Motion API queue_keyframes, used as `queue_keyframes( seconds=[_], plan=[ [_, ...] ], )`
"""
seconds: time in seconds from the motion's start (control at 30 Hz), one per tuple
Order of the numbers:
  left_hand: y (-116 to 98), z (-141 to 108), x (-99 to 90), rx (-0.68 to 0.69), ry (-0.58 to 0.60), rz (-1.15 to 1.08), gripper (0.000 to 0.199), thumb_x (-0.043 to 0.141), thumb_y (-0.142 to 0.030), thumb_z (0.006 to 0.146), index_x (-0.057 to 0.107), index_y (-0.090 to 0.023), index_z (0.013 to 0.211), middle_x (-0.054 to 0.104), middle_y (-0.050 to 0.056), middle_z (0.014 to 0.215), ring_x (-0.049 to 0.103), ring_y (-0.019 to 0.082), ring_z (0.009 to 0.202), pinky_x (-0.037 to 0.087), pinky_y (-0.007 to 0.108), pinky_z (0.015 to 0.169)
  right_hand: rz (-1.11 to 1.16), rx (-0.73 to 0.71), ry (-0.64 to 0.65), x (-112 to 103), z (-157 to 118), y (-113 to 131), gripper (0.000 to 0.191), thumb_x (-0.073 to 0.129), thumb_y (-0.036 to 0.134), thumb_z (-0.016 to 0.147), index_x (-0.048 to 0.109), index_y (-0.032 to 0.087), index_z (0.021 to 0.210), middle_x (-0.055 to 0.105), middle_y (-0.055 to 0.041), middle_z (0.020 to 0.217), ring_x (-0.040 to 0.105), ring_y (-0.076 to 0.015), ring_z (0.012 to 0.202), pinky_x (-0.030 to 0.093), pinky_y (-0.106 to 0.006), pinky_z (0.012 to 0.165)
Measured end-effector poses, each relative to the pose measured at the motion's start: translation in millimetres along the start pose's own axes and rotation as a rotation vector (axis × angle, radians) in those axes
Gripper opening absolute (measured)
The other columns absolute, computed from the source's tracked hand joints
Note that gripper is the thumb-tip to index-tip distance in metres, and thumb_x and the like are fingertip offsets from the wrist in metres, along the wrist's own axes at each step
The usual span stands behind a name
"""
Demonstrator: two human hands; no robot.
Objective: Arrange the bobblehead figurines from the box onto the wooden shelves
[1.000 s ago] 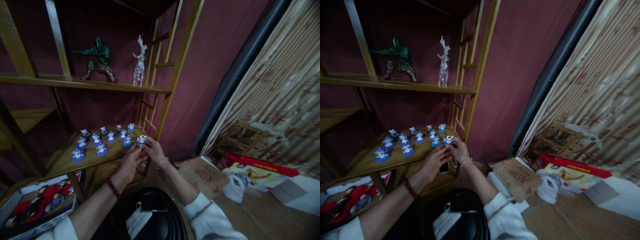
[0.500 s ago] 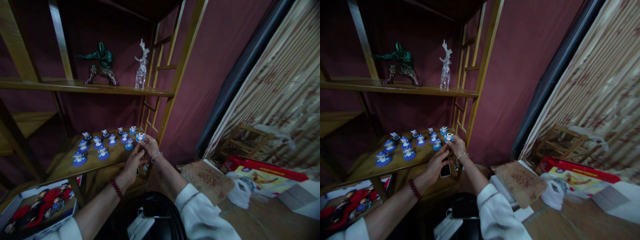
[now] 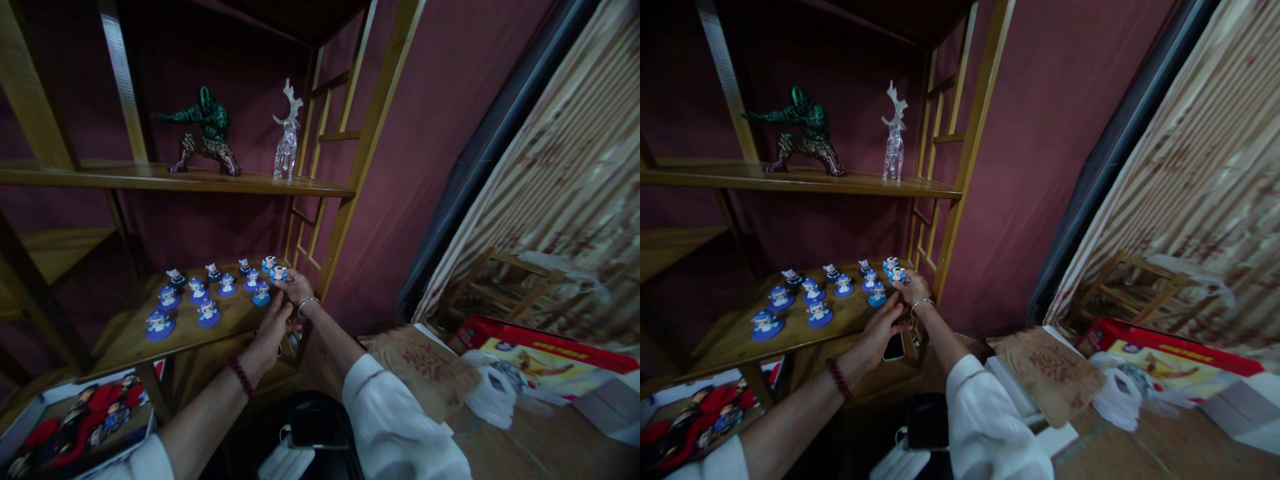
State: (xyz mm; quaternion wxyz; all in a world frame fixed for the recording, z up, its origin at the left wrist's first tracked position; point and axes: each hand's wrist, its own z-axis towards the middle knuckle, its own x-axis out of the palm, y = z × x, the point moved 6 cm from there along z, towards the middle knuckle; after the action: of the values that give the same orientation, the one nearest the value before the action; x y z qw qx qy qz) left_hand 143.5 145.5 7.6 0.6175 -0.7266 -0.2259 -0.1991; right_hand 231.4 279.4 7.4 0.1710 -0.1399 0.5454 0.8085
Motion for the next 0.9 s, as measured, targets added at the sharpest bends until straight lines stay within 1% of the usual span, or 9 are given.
queue_keyframes(
  seconds=[0.17,0.27,0.4,0.53,0.63,0.73,0.9],
  plan=[
    [3,4,-4.3,-0.029,-0.009,0.004,0.045,0.059,-0.014,0.076,0.054,-0.021,0.120,0.054,0.010,0.125,0.063,0.017,0.086,0.050,0.019,0.054,-0.067,-0.034,0.032,4,5,4,0.030,0.073,0.036,0.060,0.064,0.024,0.087,0.068,0.0014,0.080,0.062,-0.0150,0.077,0.049,-0.027,0.073],
    [1,4,-4.1,-0.012,-0.001,0.053,0.049,0.059,-0.017,0.077,0.049,-0.022,0.125,0.048,0.010,0.131,0.061,0.018,0.093,0.051,0.019,0.054,-0.092,-0.046,0.044,9,9,3,0.028,0.071,0.037,0.061,0.064,0.024,0.084,0.068,0.0025,0.077,0.061,-0.0137,0.073,0.048,-0.025,0.070],
    [-2,2,0.4,0.034,0.014,0.223,0.053,0.052,-0.024,0.082,0.039,-0.021,0.133,0.040,0.010,0.138,0.058,0.020,0.101,0.052,0.021,0.057,-0.128,-0.056,0.066,12,12,2,0.026,0.068,0.037,0.064,0.063,0.022,0.084,0.067,0.0041,0.074,0.061,-0.0120,0.069,0.047,-0.022,0.064],
    [-1,4,2.8,0.028,0.023,0.298,0.055,0.049,-0.027,0.084,0.034,-0.021,0.136,0.039,0.011,0.139,0.054,0.021,0.107,0.053,0.021,0.060,-0.158,-0.054,0.091,9,7,11,0.024,0.068,0.033,0.065,0.064,0.022,0.085,0.068,0.0036,0.076,0.062,-0.0124,0.071,0.046,-0.021,0.064],
    [0,8,2.5,0.016,0.029,0.311,0.055,0.048,-0.027,0.084,0.033,-0.019,0.137,0.043,0.012,0.135,0.055,0.020,0.106,0.052,0.021,0.060,-0.166,-0.033,0.109,8,3,18,0.023,0.069,0.030,0.064,0.065,0.022,0.085,0.068,0.0034,0.079,0.062,-0.0131,0.076,0.047,-0.022,0.069],
    [0,10,1.9,0.016,0.032,0.307,0.056,0.049,-0.027,0.083,0.033,-0.021,0.137,0.045,0.012,0.133,0.056,0.020,0.104,0.052,0.021,0.058,-0.167,-0.014,0.121,7,3,21,0.023,0.069,0.029,0.065,0.065,0.023,0.087,0.069,0.0032,0.080,0.062,-0.0126,0.078,0.046,-0.022,0.072],
    [0,11,1.0,-0.003,0.020,0.286,0.057,0.052,-0.026,0.082,0.034,-0.020,0.136,0.045,0.013,0.134,0.059,0.019,0.099,0.053,0.021,0.059,-0.292,-0.039,0.101,5,3,23,0.021,0.068,0.032,0.066,0.065,0.022,0.083,0.067,0.0031,0.075,0.059,-0.0117,0.069,0.044,-0.021,0.065]
  ],
)
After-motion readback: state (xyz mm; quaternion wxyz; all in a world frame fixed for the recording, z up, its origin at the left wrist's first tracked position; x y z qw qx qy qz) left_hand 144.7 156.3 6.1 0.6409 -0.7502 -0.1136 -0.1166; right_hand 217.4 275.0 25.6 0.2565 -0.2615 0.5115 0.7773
